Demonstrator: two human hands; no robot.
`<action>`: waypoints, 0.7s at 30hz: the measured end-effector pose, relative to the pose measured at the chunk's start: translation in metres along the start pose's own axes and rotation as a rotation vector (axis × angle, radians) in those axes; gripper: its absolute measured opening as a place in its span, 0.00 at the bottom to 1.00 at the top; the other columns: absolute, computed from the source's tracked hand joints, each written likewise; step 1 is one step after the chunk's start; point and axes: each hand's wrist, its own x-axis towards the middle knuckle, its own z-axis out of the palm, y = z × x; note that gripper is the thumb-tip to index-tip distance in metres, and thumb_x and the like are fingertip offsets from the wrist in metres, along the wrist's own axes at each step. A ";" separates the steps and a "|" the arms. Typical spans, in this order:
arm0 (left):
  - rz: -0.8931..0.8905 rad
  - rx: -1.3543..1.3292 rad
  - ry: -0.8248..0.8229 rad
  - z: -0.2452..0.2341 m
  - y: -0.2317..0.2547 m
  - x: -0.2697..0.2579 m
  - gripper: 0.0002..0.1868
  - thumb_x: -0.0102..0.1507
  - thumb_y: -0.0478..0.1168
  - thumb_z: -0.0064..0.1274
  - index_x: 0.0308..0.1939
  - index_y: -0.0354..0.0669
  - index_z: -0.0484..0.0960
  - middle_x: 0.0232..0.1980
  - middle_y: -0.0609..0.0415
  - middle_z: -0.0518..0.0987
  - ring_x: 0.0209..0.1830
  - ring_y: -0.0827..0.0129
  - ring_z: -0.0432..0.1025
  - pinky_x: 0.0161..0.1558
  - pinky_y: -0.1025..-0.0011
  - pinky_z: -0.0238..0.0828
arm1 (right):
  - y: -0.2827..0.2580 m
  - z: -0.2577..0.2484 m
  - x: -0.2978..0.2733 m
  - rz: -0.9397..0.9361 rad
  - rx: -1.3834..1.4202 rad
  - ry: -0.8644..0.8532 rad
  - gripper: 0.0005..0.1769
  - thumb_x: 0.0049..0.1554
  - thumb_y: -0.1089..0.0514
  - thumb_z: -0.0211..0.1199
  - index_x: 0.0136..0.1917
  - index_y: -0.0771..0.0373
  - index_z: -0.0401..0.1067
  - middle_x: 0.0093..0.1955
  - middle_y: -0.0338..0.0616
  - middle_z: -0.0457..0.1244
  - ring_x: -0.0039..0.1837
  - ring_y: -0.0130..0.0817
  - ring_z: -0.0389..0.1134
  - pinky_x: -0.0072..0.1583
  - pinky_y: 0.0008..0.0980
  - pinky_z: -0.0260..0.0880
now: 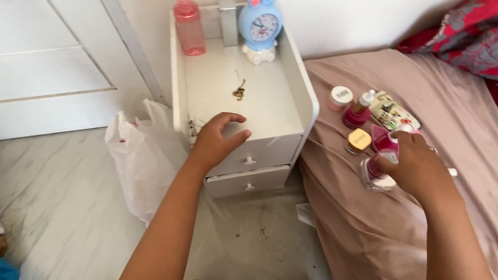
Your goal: Unpacking various toiletries and cosmetic items from a plastic bag and organizing them on top of a small nightstand.
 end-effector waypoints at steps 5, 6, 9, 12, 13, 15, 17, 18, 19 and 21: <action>0.031 -0.002 0.010 -0.001 -0.002 0.000 0.21 0.59 0.51 0.62 0.52 0.44 0.82 0.57 0.55 0.80 0.61 0.65 0.74 0.62 0.65 0.68 | -0.075 -0.032 0.008 -0.109 0.077 0.050 0.29 0.54 0.44 0.66 0.64 0.61 0.70 0.55 0.55 0.69 0.56 0.52 0.71 0.55 0.49 0.70; 0.040 -0.009 0.006 -0.001 -0.003 0.000 0.21 0.59 0.51 0.62 0.51 0.44 0.82 0.57 0.55 0.80 0.61 0.64 0.74 0.62 0.65 0.68 | -0.089 -0.036 0.012 -0.169 0.170 0.065 0.27 0.53 0.46 0.67 0.61 0.61 0.72 0.50 0.53 0.70 0.54 0.49 0.72 0.54 0.47 0.71; 0.054 -0.020 0.015 0.000 -0.005 0.000 0.22 0.59 0.51 0.62 0.52 0.43 0.82 0.58 0.54 0.81 0.61 0.63 0.73 0.62 0.65 0.68 | -0.121 -0.035 0.033 -0.249 0.210 0.106 0.20 0.59 0.47 0.64 0.59 0.61 0.74 0.48 0.50 0.71 0.51 0.46 0.73 0.55 0.43 0.72; 0.063 -0.013 0.020 -0.001 -0.004 -0.001 0.22 0.59 0.51 0.62 0.52 0.43 0.81 0.58 0.54 0.80 0.60 0.63 0.74 0.61 0.65 0.69 | -0.148 -0.021 0.087 -0.549 0.394 0.349 0.24 0.60 0.53 0.68 0.65 0.65 0.70 0.58 0.55 0.66 0.57 0.48 0.70 0.57 0.44 0.71; 0.059 -0.011 0.027 -0.001 -0.003 -0.001 0.22 0.59 0.51 0.62 0.52 0.43 0.81 0.58 0.54 0.80 0.60 0.63 0.74 0.61 0.65 0.69 | -0.159 -0.021 0.110 -0.556 0.397 0.346 0.24 0.60 0.53 0.68 0.65 0.65 0.70 0.58 0.55 0.66 0.57 0.48 0.70 0.57 0.44 0.71; 0.066 -0.010 0.020 -0.002 -0.002 -0.002 0.22 0.59 0.51 0.62 0.51 0.43 0.81 0.58 0.53 0.80 0.60 0.62 0.74 0.62 0.65 0.68 | -0.183 -0.020 0.157 -0.617 0.576 0.349 0.31 0.59 0.54 0.68 0.71 0.66 0.64 0.69 0.57 0.58 0.65 0.47 0.65 0.56 0.40 0.75; 0.060 -0.023 0.019 -0.003 -0.002 -0.003 0.22 0.59 0.51 0.62 0.51 0.43 0.81 0.58 0.53 0.80 0.60 0.62 0.74 0.62 0.65 0.68 | -0.185 -0.001 0.222 -0.622 0.570 0.360 0.35 0.59 0.53 0.70 0.74 0.64 0.62 0.71 0.55 0.57 0.67 0.47 0.65 0.61 0.42 0.73; 0.060 -0.040 0.011 -0.002 -0.002 -0.003 0.22 0.59 0.51 0.62 0.52 0.43 0.81 0.58 0.53 0.80 0.61 0.62 0.73 0.62 0.65 0.68 | -0.186 0.008 0.254 -0.621 0.560 0.378 0.38 0.59 0.51 0.72 0.76 0.62 0.60 0.72 0.53 0.57 0.68 0.47 0.65 0.66 0.44 0.71; 0.057 -0.041 0.015 -0.002 -0.004 -0.002 0.22 0.59 0.51 0.62 0.52 0.43 0.81 0.58 0.53 0.80 0.61 0.62 0.73 0.62 0.65 0.68 | -0.187 0.009 0.265 -0.624 0.559 0.374 0.38 0.59 0.51 0.72 0.76 0.62 0.60 0.72 0.53 0.57 0.68 0.47 0.65 0.66 0.44 0.71; 0.065 -0.057 0.009 -0.002 -0.006 -0.001 0.23 0.59 0.51 0.62 0.52 0.43 0.81 0.59 0.54 0.80 0.61 0.63 0.73 0.62 0.65 0.68 | -0.193 0.011 0.288 -0.620 0.352 0.403 0.49 0.59 0.48 0.79 0.81 0.64 0.53 0.76 0.58 0.52 0.74 0.56 0.58 0.72 0.51 0.59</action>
